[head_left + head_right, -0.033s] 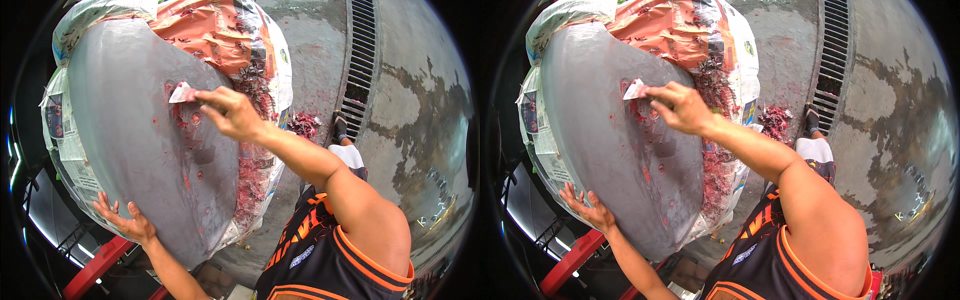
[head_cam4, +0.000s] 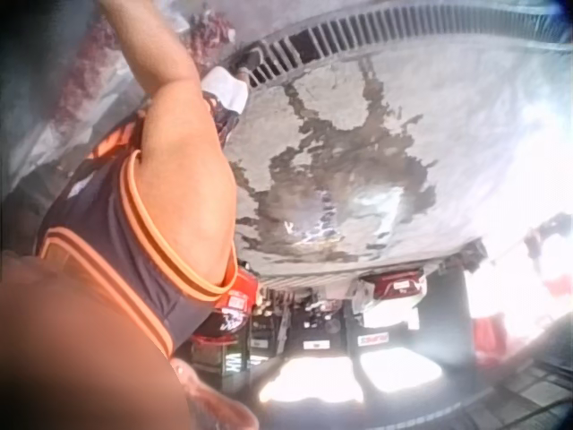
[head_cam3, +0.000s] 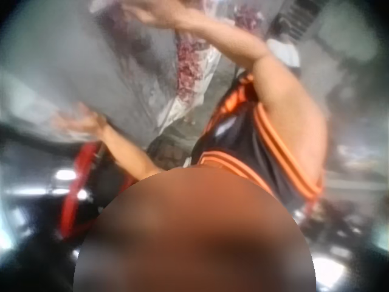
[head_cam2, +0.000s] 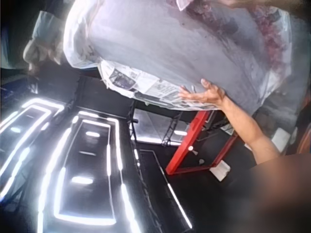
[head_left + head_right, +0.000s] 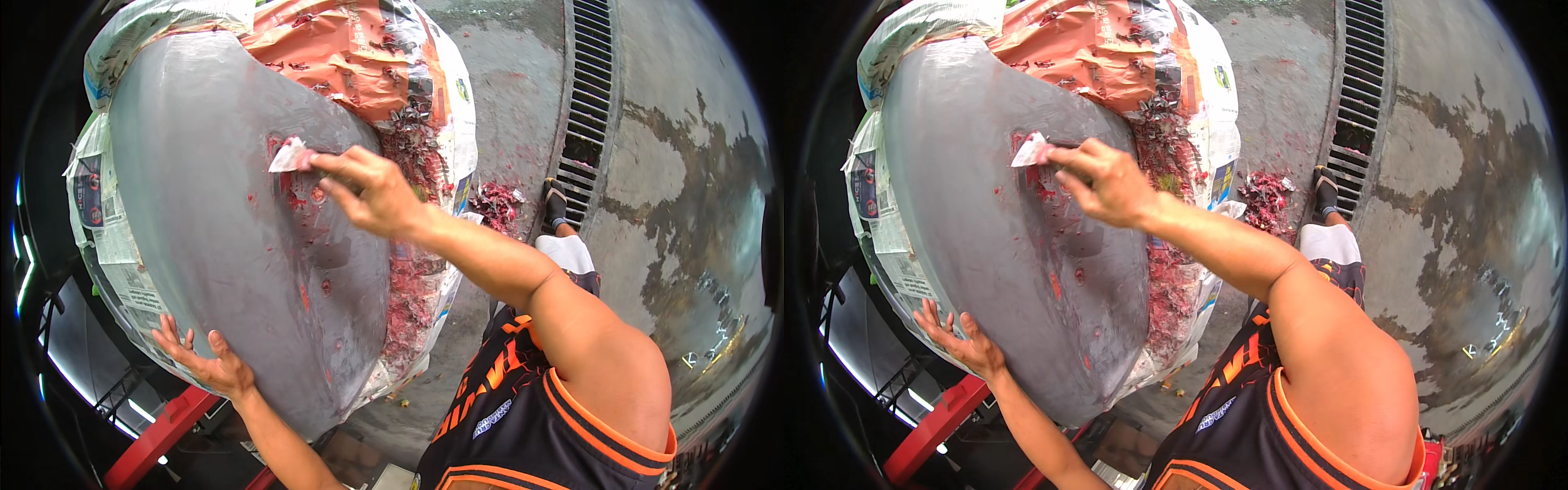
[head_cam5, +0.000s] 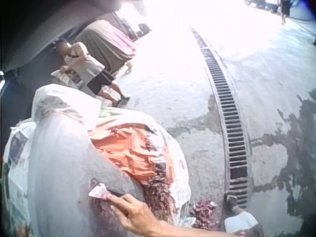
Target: The person uses a metal scraper to remove excess body filler from a gray car panel. They repeatedly scrape the same area, occasionally wiping the tool on a nearby grate, and continue scraping until the end of the clip.
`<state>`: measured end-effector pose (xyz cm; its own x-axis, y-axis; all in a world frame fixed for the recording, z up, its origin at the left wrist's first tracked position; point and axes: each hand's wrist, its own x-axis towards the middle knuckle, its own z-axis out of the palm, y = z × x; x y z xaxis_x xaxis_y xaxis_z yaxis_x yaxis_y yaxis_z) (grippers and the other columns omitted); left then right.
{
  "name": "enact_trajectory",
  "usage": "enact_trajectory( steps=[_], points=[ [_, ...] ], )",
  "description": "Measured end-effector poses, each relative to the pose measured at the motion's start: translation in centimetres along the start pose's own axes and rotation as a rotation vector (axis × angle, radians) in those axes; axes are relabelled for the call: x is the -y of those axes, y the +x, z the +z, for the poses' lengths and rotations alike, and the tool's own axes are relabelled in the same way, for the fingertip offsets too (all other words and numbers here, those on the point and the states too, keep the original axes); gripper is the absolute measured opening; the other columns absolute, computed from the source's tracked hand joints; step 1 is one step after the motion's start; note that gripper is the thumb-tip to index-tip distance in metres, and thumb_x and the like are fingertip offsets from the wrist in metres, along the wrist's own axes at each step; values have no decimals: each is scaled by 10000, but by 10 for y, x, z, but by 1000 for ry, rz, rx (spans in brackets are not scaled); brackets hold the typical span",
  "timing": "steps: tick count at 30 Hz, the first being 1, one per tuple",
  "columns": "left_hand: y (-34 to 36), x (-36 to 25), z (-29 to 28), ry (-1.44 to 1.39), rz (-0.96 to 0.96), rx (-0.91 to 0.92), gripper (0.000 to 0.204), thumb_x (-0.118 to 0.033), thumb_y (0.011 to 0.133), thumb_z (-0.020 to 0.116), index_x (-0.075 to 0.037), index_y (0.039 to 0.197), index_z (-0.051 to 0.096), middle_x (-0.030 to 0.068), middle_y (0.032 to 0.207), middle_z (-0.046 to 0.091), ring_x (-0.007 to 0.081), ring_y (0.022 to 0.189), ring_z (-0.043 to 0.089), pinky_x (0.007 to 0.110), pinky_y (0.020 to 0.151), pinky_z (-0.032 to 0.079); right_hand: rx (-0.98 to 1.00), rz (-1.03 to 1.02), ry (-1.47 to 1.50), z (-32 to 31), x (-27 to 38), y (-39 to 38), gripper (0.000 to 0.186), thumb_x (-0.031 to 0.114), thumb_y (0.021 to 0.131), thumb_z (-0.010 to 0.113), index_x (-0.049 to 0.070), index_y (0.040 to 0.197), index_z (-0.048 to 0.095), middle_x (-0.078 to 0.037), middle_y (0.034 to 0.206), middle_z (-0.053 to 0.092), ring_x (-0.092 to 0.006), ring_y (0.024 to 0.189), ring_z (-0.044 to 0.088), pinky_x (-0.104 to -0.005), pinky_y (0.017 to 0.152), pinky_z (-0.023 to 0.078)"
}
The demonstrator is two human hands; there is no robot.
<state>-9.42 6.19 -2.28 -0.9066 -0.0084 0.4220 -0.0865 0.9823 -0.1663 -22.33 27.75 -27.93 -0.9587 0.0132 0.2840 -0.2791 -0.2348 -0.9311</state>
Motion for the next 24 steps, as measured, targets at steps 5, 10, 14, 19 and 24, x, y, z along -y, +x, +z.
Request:
enact_trajectory(
  steps=[5,10,14,19,24],
  points=[
    [0,0,1,-9,0,-7,935,-606,1010,582,-38,1647,199,183,1595,458,340,1438,479,469,1070,433,-100,39,54,38,21,1,374,70,938,728,51,1309,680,-161,934,650,-312,781,664,-403,702,555],
    [-1,0,0,-10,7,-2,914,-585,1019,577,-38,1647,200,184,1599,454,341,1431,488,468,1058,442,-116,106,130,43,34,9,350,118,967,692,54,1309,657,-197,934,634,-385,811,659,-475,733,561],
    [0,-1,-1,24,9,4,911,-578,1019,578,-37,1646,200,185,1596,457,339,1430,490,467,1054,447,-115,96,71,44,38,7,348,56,950,694,-18,1288,655,-212,1009,703,-366,885,669,-441,796,558],
    [1,-4,0,-12,5,-1,892,-572,1023,580,-56,1651,212,164,1601,455,323,1442,472,474,1098,424,-143,154,75,46,40,27,328,117,980,666,80,1305,633,-259,983,634,-453,864,658,-531,784,554],
    [0,0,1,-1,11,-28,899,-571,1020,584,-49,1650,212,163,1599,457,321,1449,463,473,1102,417,-363,16,-33,19,17,46,334,168,965,684,100,1291,667,-202,1050,685,-397,961,690,-473,836,569]
  ],
)
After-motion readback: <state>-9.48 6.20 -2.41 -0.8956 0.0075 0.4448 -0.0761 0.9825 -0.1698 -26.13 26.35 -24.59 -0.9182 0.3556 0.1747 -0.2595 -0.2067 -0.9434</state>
